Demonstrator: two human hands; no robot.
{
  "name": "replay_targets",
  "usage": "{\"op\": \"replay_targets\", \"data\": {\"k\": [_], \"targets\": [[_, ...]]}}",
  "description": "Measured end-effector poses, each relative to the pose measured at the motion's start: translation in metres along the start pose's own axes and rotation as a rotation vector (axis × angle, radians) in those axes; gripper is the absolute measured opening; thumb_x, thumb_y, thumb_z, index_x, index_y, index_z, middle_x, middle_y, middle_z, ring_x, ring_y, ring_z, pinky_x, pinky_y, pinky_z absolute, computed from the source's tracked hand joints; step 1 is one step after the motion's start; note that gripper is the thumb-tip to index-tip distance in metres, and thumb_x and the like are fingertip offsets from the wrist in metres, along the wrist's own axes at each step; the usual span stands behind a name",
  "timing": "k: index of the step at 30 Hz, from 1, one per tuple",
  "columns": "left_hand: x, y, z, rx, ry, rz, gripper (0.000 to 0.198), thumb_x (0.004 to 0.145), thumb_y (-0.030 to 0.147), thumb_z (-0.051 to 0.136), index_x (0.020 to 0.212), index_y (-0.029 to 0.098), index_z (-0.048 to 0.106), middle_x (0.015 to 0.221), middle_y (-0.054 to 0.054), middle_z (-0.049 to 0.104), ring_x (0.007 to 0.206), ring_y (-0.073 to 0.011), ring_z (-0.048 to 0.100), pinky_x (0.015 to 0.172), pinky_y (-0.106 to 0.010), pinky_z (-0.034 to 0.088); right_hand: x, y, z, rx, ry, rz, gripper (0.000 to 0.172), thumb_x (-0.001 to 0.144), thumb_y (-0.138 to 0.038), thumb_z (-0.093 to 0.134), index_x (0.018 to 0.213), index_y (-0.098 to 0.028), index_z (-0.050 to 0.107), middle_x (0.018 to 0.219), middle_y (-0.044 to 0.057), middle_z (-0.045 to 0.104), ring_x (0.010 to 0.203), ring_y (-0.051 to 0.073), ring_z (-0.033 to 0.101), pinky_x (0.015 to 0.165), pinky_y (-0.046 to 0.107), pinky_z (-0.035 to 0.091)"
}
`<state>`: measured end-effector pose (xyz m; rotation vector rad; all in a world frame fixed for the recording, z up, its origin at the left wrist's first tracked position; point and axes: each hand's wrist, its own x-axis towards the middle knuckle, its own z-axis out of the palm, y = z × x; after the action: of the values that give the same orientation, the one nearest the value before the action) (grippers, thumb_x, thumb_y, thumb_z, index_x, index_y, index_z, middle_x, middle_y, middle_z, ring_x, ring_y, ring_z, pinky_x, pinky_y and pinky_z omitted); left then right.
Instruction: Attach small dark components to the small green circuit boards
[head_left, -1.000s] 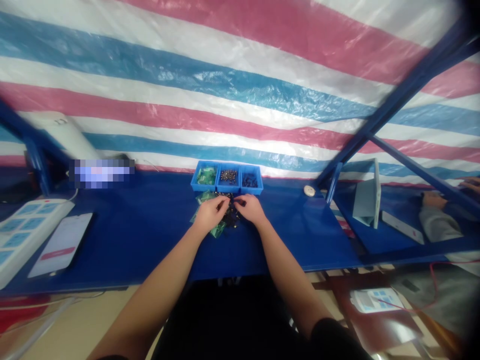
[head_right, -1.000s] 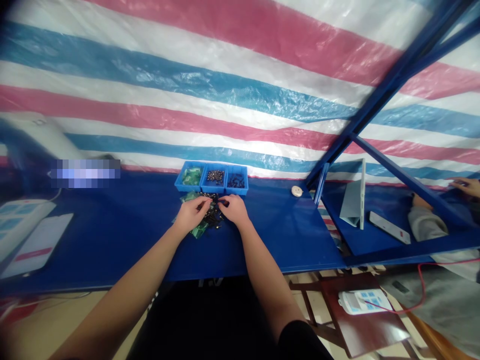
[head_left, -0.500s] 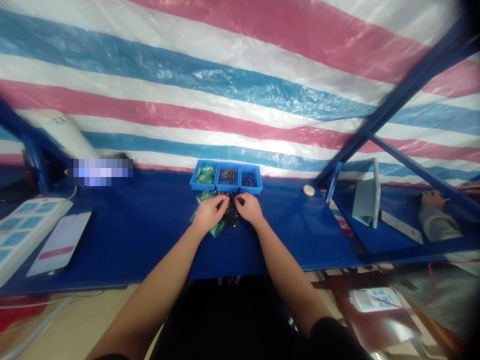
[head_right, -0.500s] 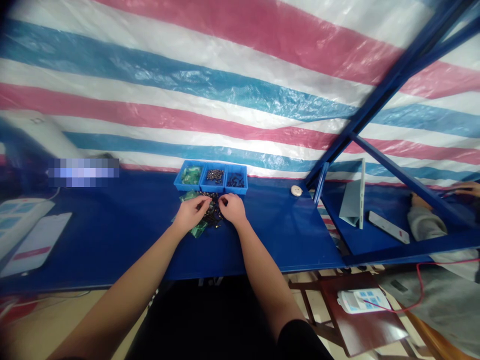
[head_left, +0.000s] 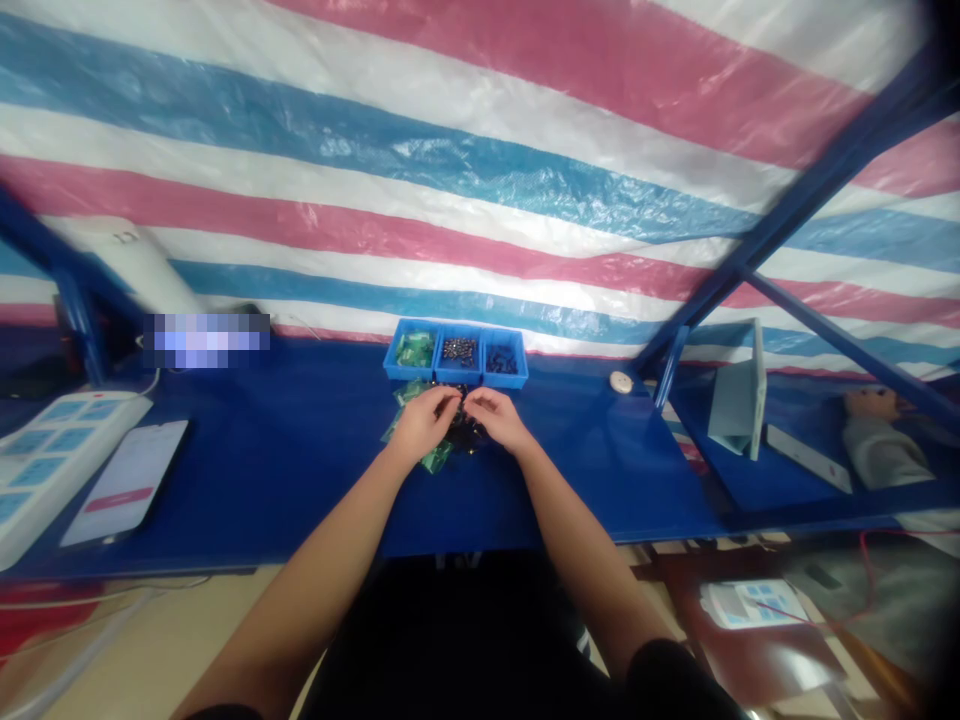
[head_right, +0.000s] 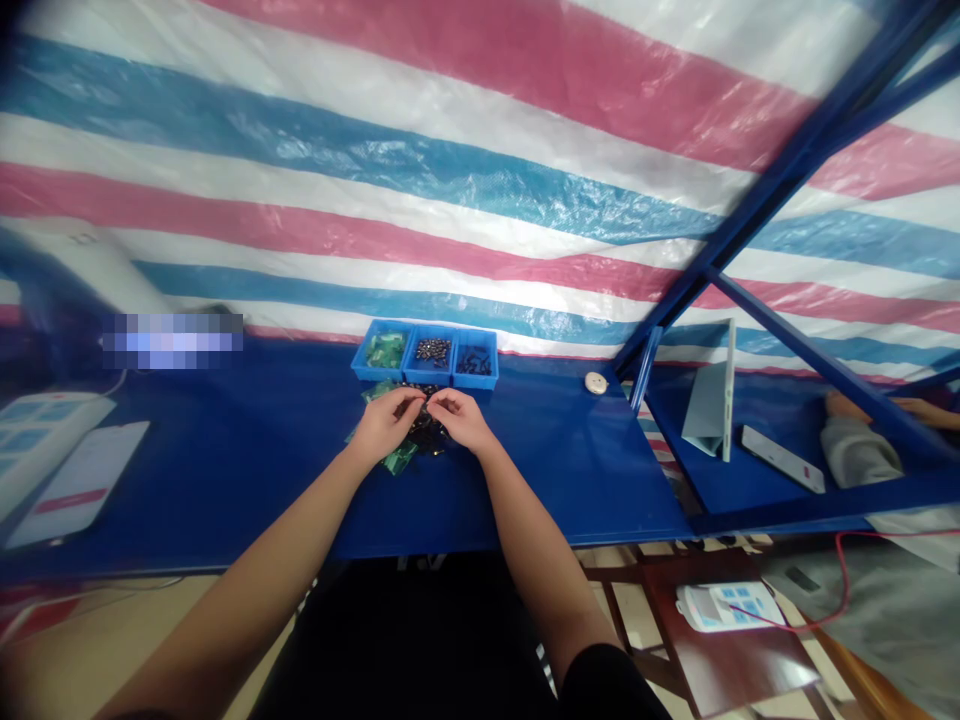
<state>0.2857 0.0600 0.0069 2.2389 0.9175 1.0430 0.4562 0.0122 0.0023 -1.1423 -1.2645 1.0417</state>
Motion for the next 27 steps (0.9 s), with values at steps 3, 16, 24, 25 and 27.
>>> {"op": "replay_targets", "data": {"k": [3, 16, 24, 25, 27], "targets": [[0.0001, 0.0020, -0.0027, -0.013, -0.009, -0.019, 0.027, 0.093, 0.038, 0.047, 0.105, 0.021, 0.064, 0.103, -0.005, 0.069, 0.084, -0.0174, 0.065, 0.075, -0.029, 0.052, -0.0004, -0.0020, -0.0001, 0.019, 0.009, 0.006, 0.026, 0.076, -0.043, 0.068, 0.083, -0.019, 0.063, 0.069, -0.001, 0.062, 0.062, 0.013, 0.056, 0.062, 0.026, 0.046], [0.0003, 0.0021, -0.0026, 0.030, -0.079, -0.029, 0.028, 0.093, 0.041, 0.046, 0.100, 0.021, 0.063, 0.085, -0.002, 0.069, 0.073, -0.0159, 0.063, 0.067, -0.027, 0.047, 0.0006, 0.0040, 0.0004, -0.052, 0.128, -0.060, 0.030, 0.074, -0.045, 0.071, 0.088, -0.018, 0.069, 0.082, 0.005, 0.070, 0.073, 0.017, 0.064, 0.071, 0.030, 0.052], [-0.0006, -0.0003, -0.0017, 0.023, -0.058, -0.072, 0.027, 0.093, 0.041, 0.047, 0.104, 0.023, 0.063, 0.079, 0.000, 0.067, 0.064, -0.0134, 0.060, 0.064, -0.025, 0.046, 0.0016, 0.0030, -0.0033, -0.035, 0.189, -0.068, 0.025, 0.073, -0.040, 0.072, 0.085, -0.018, 0.071, 0.081, 0.005, 0.071, 0.072, 0.018, 0.065, 0.071, 0.031, 0.052], [-0.0007, 0.0002, -0.0018, 0.023, -0.058, -0.070, 0.027, 0.093, 0.041, 0.047, 0.104, 0.023, 0.063, 0.077, 0.001, 0.066, 0.063, -0.0132, 0.059, 0.063, -0.025, 0.046, 0.0017, 0.0033, -0.0033, -0.037, 0.184, -0.068, 0.026, 0.073, -0.040, 0.072, 0.086, -0.018, 0.071, 0.081, 0.005, 0.071, 0.072, 0.018, 0.065, 0.070, 0.031, 0.052], [-0.0009, 0.0011, -0.0019, 0.029, -0.059, -0.062, 0.026, 0.093, 0.041, 0.047, 0.102, 0.023, 0.063, 0.074, 0.001, 0.065, 0.062, -0.0129, 0.059, 0.062, -0.024, 0.045, 0.0016, 0.0038, -0.0029, -0.048, 0.178, -0.063, 0.026, 0.074, -0.041, 0.071, 0.086, -0.018, 0.071, 0.082, 0.005, 0.071, 0.071, 0.017, 0.064, 0.069, 0.030, 0.052]]}}
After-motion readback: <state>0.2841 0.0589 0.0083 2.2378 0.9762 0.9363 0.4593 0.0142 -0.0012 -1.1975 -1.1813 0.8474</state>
